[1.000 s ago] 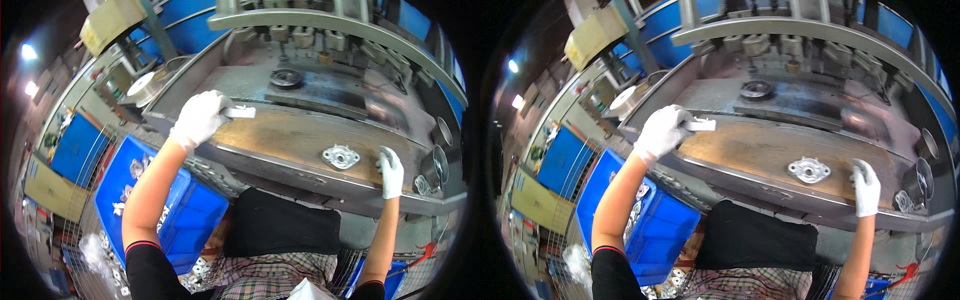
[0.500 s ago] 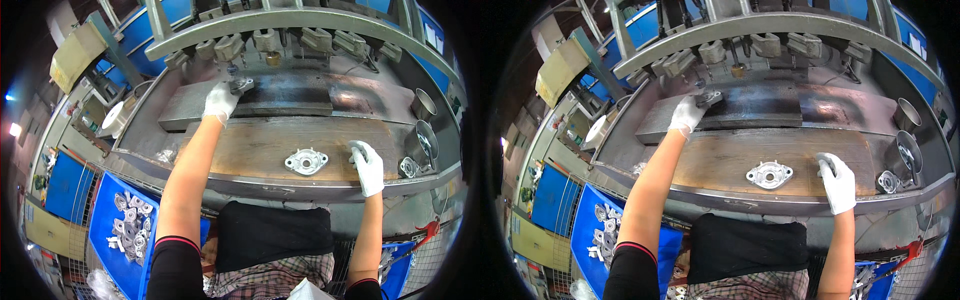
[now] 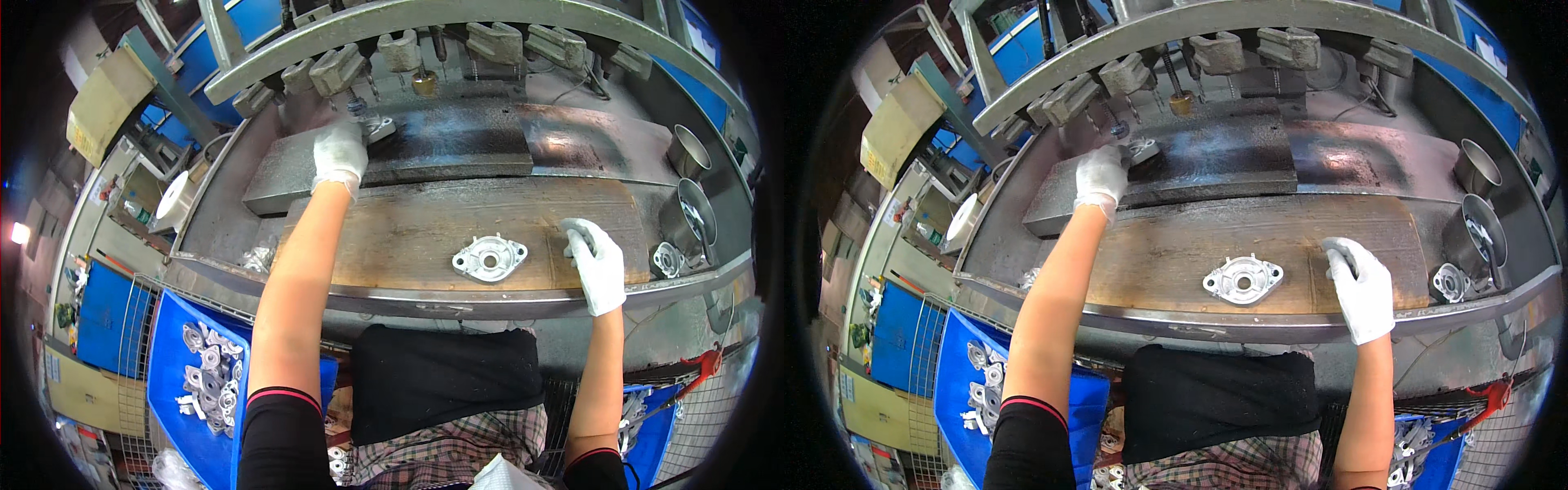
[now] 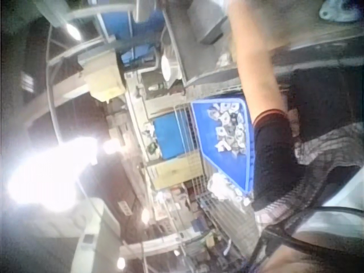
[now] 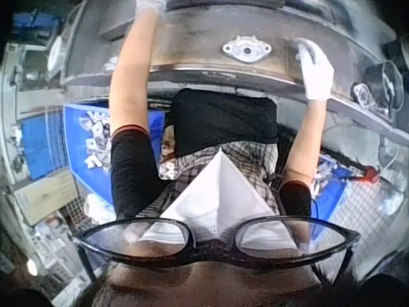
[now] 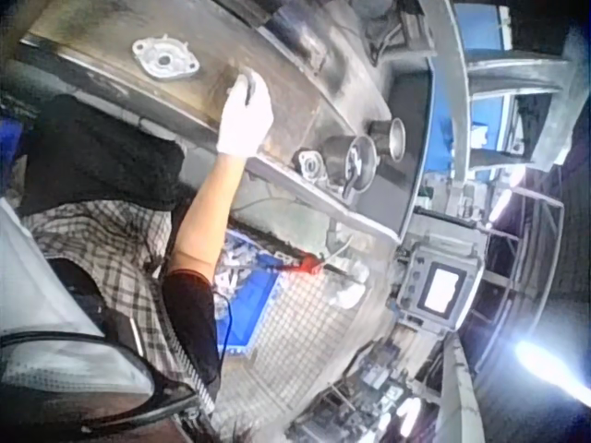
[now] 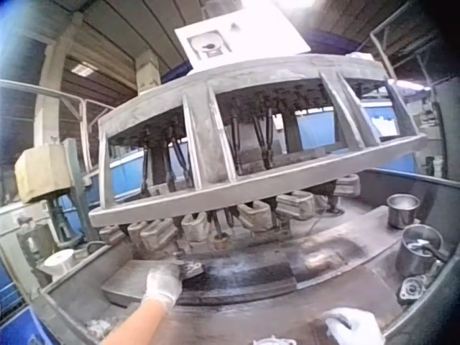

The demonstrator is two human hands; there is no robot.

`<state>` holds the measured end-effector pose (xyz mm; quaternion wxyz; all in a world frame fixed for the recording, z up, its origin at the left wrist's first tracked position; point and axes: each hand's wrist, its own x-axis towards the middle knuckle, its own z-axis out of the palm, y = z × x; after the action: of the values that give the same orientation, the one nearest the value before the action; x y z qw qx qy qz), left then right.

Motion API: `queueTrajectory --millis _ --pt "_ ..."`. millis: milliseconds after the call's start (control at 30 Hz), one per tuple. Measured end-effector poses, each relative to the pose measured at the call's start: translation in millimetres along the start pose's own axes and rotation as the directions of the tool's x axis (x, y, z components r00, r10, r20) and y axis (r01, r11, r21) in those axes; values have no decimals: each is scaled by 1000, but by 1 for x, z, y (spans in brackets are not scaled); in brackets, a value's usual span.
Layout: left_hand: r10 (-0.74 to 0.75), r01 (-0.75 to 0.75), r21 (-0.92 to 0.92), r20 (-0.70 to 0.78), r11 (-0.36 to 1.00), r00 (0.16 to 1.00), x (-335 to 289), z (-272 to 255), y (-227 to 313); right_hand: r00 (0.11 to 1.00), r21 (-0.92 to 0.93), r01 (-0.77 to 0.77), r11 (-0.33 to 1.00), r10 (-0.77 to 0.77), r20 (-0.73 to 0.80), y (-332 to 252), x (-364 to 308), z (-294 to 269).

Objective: Deburring and inspecting metal parts using hand tools and an air duster at a factory workstation.

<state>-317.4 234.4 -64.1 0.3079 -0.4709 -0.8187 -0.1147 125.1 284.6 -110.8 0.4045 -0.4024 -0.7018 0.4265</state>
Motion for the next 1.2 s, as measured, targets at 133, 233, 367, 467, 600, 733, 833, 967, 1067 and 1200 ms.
queueTrajectory --millis 133,233,367,467,600,733,833,967,1067,1200 --pt "148 -138 118 -79 983 986 -2 -5 7 1000 -46 28 999 -28 -5 -2 0 1" --pt "143 -122 136 -157 983 977 -5 -1 13 999 -75 38 996 -39 -12 -2 0 1" --pt "133 -97 209 -169 973 977 -3 6 11 999 -78 35 996 -37 -20 -2 -1 1" --pt "38 -36 44 -40 998 998 0 10 12 998 -76 45 996 -47 -28 -2 -1 1" --pt "3 3 -77 73 997 997 5 14 6 999 -42 34 999 -35 -23 -3 -2 1" --pt "15 -3 -156 76 988 997 13 28 -7 999 -27 29 999 -30 -33 -1 -1 2" --pt "-15 42 -222 120 974 993 14 38 -15 999 -32 33 999 -34 -31 0 -1 2" --pt "-111 188 -473 185 861 976 7 20 -8 1000 33 14 999 -13 -24 0 -1 -2" --pt "-107 152 -573 112 805 988 -19 -16 22 1000 26 -22 999 22 -11 2 1 -5" --pt "233 239 -802 421 547 877 -89 -74 64 1000 76 15 997 -14 -11 8 3 -3"
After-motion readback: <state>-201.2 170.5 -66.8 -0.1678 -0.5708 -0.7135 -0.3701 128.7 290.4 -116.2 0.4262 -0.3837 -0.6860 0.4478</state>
